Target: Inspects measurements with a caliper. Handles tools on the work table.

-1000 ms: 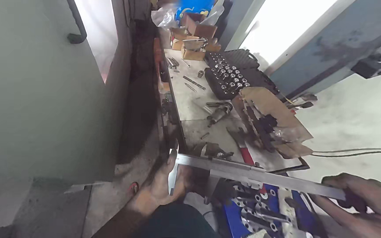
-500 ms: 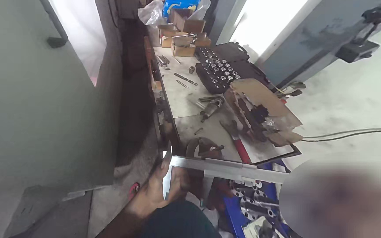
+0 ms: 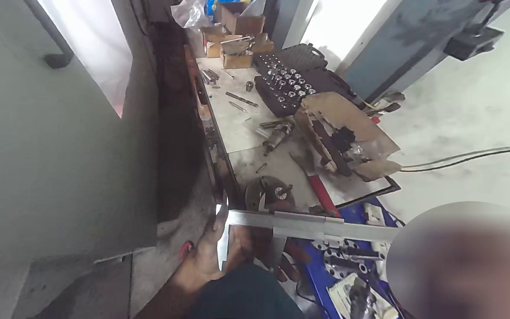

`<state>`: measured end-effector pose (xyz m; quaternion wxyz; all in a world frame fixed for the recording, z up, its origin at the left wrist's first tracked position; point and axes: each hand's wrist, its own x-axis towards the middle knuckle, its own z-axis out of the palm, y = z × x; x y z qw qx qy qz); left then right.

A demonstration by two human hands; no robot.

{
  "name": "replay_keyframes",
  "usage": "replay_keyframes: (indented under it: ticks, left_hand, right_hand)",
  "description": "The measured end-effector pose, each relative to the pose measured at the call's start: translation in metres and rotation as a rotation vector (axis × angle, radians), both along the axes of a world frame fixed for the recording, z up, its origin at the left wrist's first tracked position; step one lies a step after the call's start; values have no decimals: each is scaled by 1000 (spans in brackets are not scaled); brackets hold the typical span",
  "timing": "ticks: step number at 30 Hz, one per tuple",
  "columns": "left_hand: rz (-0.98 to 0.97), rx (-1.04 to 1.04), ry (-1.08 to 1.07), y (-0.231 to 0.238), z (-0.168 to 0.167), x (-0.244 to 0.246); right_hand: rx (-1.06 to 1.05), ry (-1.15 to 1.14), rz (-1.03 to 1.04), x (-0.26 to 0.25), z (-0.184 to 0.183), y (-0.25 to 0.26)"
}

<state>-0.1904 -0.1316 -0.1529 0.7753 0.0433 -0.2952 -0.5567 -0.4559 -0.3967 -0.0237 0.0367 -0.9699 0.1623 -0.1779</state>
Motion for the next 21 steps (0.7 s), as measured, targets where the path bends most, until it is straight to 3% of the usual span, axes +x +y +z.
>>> replay_keyframes:
  ticks: [12,21]
  left_hand:
    - [-75,-15,-136,4,-2,2]
    - [60,15,-118,14,-5,5]
  right_hand:
    - [8,13,30,2,3,-1]
    - [39,16,27,12,8,6]
